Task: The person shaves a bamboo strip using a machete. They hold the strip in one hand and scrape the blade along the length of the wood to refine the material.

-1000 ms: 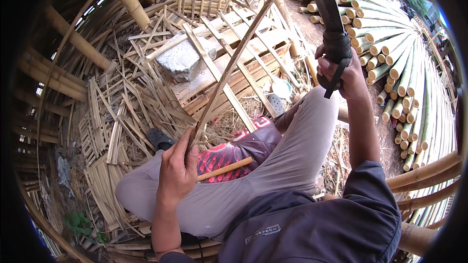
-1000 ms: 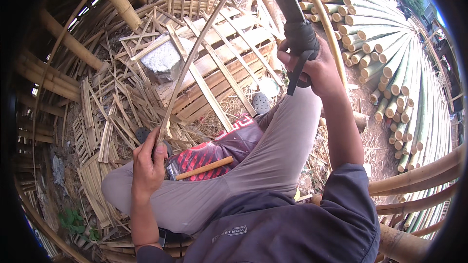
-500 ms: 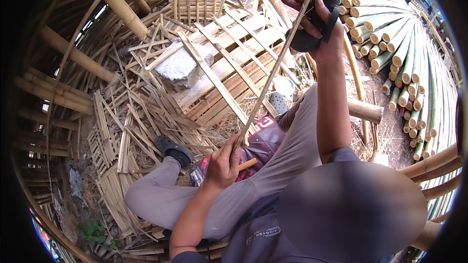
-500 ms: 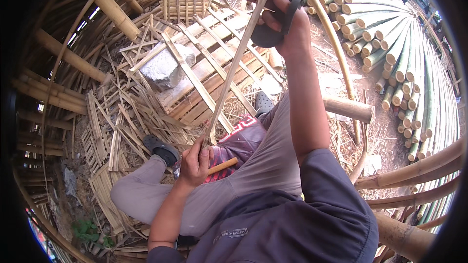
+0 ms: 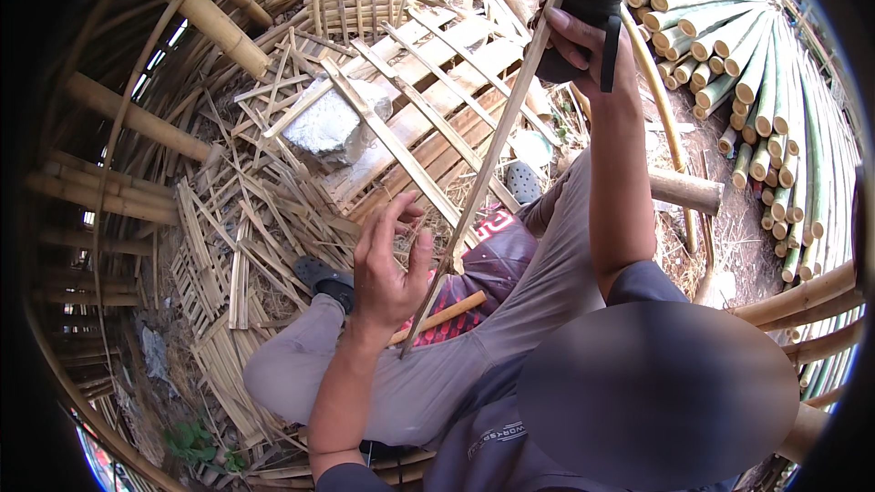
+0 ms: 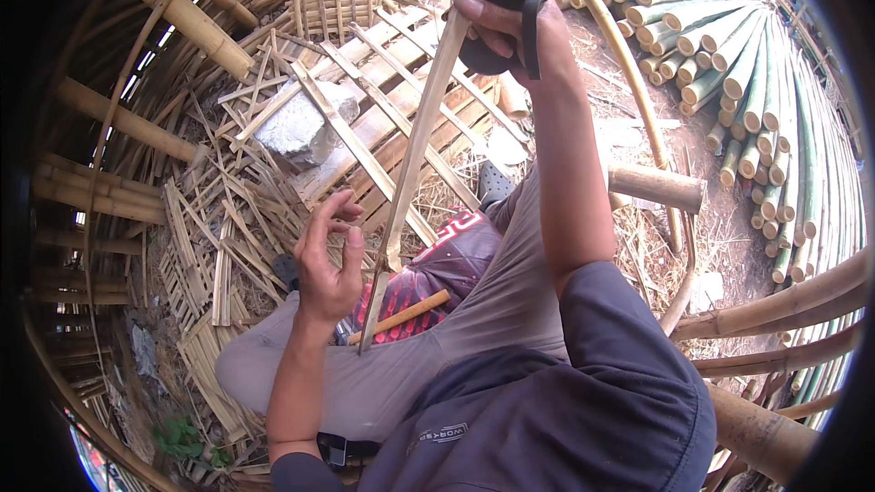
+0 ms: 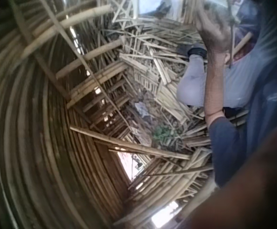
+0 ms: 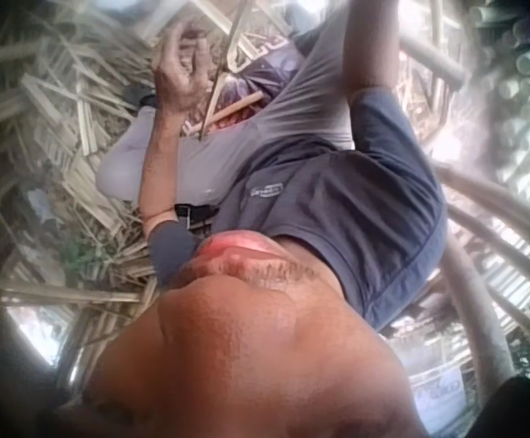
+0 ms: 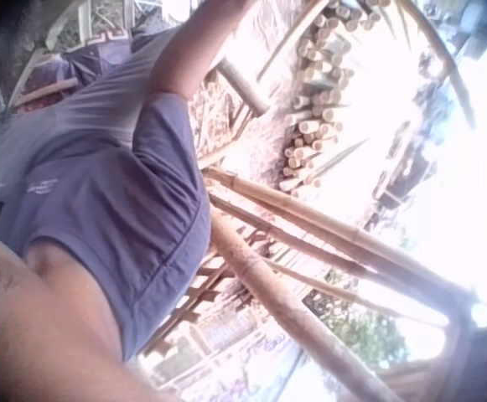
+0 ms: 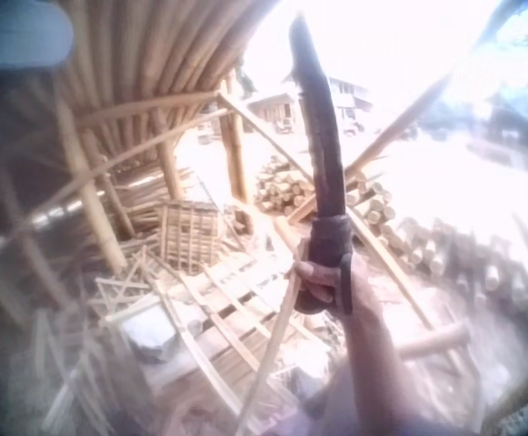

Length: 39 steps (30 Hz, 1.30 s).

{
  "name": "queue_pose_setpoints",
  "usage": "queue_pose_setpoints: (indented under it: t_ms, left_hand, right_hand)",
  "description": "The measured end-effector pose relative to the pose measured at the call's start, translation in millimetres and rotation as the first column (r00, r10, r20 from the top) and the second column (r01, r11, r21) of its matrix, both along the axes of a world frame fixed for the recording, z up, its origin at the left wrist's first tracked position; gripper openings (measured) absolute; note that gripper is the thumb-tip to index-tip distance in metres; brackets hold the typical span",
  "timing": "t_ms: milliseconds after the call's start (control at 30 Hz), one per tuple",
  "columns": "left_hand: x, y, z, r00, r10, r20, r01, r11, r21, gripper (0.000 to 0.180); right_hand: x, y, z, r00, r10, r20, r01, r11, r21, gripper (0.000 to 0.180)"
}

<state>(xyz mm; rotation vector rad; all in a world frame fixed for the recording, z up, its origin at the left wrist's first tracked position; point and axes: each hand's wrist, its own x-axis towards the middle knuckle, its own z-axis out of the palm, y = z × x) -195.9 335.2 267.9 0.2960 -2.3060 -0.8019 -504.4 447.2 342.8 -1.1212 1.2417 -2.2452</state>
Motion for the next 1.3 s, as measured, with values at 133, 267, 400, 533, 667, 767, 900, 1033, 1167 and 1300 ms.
queue_pose_setpoints:
  t_ms: [133,267,400,533,667,767,900,1033,1167,1300]
  left_hand:
    - [-65.2,-11.0,86.7,0.987,-0.108,-0.117,0.101,0.993,-0.069,0.026]
    - [-127.4,-10.5,126.1,0.953,-0.238,-0.189,0.223,0.97,-0.098,0.03]
    - [-159.7,-5.3,129.8,0.93,-0.26,-0.259,0.22,0.96,-0.176,0.021]
    - [-161.5,-7.4,119.9,0.94,-0.173,-0.295,0.103,0.966,-0.239,0.019]
    - [-158.4,-9.0,104.2,0.939,-0.145,-0.311,0.073,0.97,-0.233,0.02]
    - [-156.2,-16.2,95.1,0.924,-0.115,-0.364,0.047,0.981,-0.189,0.02]
    - [-126.7,-43.1,80.2,1.0,-0.008,-0.002,0.008,0.999,-0.053,0.022]
    - [-73.5,-77.0,43.1,0.868,0.1,0.487,-0.038,0.99,-0.135,0.05]
    - [-24.9,-76.0,21.4,0.815,0.033,0.579,-0.052,0.998,0.017,0.047]
    - [18.3,-45.8,-7.2,0.74,-0.318,0.592,0.055,0.907,0.418,0.043]
  right_hand:
    - [7.3,-6.7,6.3,1.0,-0.012,0.027,0.012,1.0,-0.009,0.023]
    - [16.2,-7.4,12.6,0.999,-0.044,-0.02,0.044,0.999,0.028,0.022]
    - [9.9,-5.4,3.7,0.998,-0.035,0.043,0.037,0.998,-0.06,0.021]
    - [7.5,1.9,-0.3,0.999,-0.016,0.039,0.017,1.0,-0.016,0.02]
    - [2.4,-2.6,-16.1,0.997,0.005,0.076,0.005,0.993,-0.122,0.022]
    - [-23.8,9.3,-33.8,0.987,0.15,0.065,-0.136,0.973,-0.187,0.023]
    - [-20.6,15.7,-40.1,0.981,0.162,0.104,-0.132,0.959,-0.253,0.02]
    - [-17.6,18.9,-40.6,0.971,0.185,0.151,-0.139,0.952,-0.273,0.017]
    - [-15.8,15.5,-44.5,0.958,0.174,0.227,-0.113,0.96,-0.256,0.014]
    - [-11.5,11.2,-41.2,0.957,0.076,0.278,-0.039,0.99,-0.138,0.018]
